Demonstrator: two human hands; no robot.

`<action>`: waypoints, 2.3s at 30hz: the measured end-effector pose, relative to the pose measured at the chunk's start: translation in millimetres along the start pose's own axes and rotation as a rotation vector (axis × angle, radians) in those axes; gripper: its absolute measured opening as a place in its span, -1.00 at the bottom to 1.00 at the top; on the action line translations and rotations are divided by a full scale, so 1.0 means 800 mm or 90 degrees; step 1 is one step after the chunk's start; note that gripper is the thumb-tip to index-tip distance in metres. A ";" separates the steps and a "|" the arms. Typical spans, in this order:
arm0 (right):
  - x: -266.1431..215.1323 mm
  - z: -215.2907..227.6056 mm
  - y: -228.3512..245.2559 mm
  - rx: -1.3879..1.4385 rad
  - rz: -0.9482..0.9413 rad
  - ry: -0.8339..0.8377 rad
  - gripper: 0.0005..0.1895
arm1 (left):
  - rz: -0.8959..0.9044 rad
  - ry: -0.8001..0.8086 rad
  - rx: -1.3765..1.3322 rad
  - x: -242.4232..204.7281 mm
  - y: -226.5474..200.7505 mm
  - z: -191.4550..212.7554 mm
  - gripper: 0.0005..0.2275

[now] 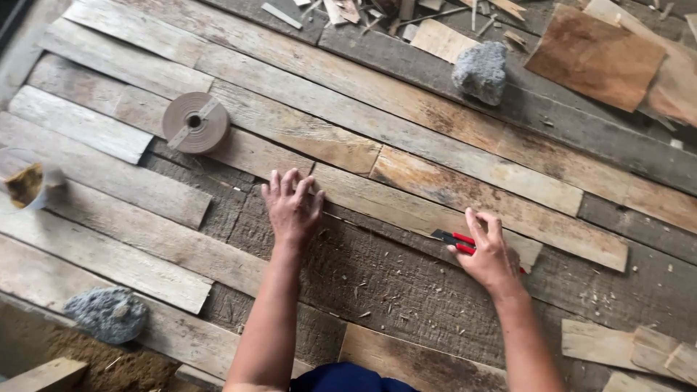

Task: The person is selecting, scoring with a utility knife, and fitting thin wooden planks together to cover a floor surface.

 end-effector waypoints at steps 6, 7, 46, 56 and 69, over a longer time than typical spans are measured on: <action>-0.045 0.016 -0.114 0.103 -0.227 -0.234 -0.43 | 0.063 0.035 -0.006 0.011 -0.018 0.017 -0.59; -0.046 0.007 -0.134 0.098 -0.236 -0.239 -0.43 | 0.057 0.035 -0.016 0.014 -0.024 0.019 -0.59; -0.245 0.029 -0.292 0.997 -0.689 -0.257 -0.50 | -0.077 0.448 -0.483 -0.076 -0.299 0.033 -0.78; -0.296 -0.010 -0.291 1.011 -0.582 -0.063 -0.60 | -0.250 0.241 -0.515 -0.109 -0.515 0.140 -0.57; -0.371 -0.025 -0.730 0.768 -0.609 -0.461 -0.68 | -0.236 0.285 -0.521 -0.172 -0.593 0.138 -0.75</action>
Point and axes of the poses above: each hand's wrist, its own x-axis towards the middle knuckle, its own z-axis out of the back of the hand, y = z × x, the point moved 9 cm from there along x, towards the middle knuckle, and after that the axes turned 13 degrees about -z, right-handed, at the moved point
